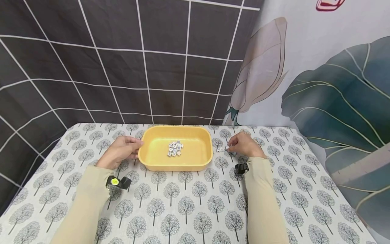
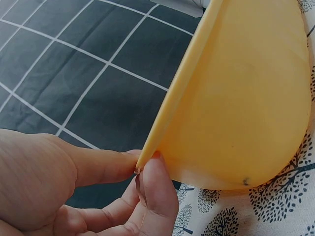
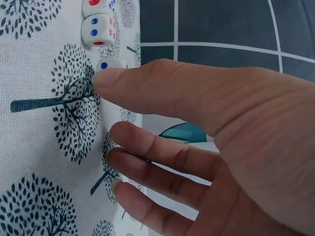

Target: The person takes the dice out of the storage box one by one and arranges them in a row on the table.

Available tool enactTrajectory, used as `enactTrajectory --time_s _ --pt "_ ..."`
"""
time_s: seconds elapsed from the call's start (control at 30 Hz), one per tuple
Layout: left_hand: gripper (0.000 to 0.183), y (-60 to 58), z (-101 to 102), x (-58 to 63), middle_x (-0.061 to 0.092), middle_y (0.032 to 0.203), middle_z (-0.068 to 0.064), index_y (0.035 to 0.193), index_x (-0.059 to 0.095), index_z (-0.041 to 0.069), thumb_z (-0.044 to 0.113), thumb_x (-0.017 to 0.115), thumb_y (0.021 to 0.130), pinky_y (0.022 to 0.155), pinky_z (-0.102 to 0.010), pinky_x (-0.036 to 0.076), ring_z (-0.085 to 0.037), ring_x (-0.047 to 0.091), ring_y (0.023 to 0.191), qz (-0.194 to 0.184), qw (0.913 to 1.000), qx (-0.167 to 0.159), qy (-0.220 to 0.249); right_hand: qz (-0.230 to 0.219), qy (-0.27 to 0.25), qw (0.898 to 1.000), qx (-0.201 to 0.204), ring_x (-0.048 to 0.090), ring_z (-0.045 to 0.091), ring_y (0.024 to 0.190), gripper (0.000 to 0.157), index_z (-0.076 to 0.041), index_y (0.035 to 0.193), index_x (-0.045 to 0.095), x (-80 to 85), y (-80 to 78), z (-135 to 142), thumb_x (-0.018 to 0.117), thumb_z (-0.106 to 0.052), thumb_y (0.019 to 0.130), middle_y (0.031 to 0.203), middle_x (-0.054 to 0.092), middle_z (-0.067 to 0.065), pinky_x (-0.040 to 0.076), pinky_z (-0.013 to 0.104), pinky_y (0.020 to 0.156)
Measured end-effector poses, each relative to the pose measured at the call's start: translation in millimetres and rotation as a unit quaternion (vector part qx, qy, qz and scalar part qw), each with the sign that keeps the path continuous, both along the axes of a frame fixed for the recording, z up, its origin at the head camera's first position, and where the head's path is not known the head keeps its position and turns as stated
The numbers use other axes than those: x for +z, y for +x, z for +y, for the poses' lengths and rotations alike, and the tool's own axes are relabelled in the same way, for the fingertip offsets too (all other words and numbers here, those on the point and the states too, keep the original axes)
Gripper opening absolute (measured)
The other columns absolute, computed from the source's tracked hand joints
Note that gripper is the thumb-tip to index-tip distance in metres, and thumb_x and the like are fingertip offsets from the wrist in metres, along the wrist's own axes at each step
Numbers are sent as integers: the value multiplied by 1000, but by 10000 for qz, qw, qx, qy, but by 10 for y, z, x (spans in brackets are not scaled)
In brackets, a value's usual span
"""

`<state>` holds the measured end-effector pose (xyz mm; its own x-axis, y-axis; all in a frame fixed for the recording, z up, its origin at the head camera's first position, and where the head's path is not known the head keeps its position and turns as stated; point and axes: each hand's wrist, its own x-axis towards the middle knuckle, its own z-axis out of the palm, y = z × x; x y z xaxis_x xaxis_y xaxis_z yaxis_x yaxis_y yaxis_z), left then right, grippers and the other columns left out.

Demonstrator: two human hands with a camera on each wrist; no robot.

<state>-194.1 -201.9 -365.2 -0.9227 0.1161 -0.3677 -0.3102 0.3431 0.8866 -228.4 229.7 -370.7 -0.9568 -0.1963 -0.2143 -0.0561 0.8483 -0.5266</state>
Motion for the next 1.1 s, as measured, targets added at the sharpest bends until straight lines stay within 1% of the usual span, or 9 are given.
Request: enactTrajectory --time_s 0.07,0.2,0.43,0.57,0.83,0.93,1.1 --pt "40 1 1 2 67 100 -6 135 49 -11 16 56 105 71 -23 64 -5 64 71 -4 10000 6 -4 -19 38 9999 -92 68 19 83 20 -7 105 77 -10 -9 -10 79 -13 86 101 76 11 58 31 76" --pt "40 -1 3 5 67 99 -6 134 49 -11 16 56 105 70 -22 64 -5 64 71 -10 10000 18 2 -40 39 9998 -177 67 21 89 20 -8 104 77 -11 -7 -32 79 -13 86 105 76 12 59 33 78" --pt "40 -2 13 14 66 100 -7 135 49 -11 16 56 105 71 -23 64 -5 64 71 -29 10000 34 -9 -41 183 9996 -213 68 25 97 20 -10 104 78 -14 5 -75 80 -13 85 112 76 12 61 42 88" --pt "40 3 19 20 66 101 -7 134 49 -11 15 55 106 71 -23 64 -6 64 72 -28 10000 28 -25 -68 165 9995 -251 69 27 101 22 -9 106 77 -23 5 -88 81 -12 85 114 75 13 60 46 94" --pt "40 15 19 31 67 102 -7 134 49 -11 16 56 105 72 -20 63 -5 66 74 -13 10000 27 -33 -135 156 9993 -301 68 29 105 26 -10 109 76 -15 6 -107 81 -11 83 116 75 13 59 49 97" --pt "40 17 15 31 68 103 -8 134 49 -11 16 56 105 72 -19 63 -5 66 75 -3 10000 38 -30 -229 110 9991 -330 68 27 99 28 -10 112 75 1 13 -113 81 -12 84 116 73 13 59 48 95" --pt "41 16 5 24 68 104 -7 134 50 -11 17 56 105 72 -19 63 -5 66 76 14 10000 17 -39 -277 67 9992 -284 71 22 75 37 -8 122 71 67 37 -119 79 -11 86 115 67 16 58 48 94"
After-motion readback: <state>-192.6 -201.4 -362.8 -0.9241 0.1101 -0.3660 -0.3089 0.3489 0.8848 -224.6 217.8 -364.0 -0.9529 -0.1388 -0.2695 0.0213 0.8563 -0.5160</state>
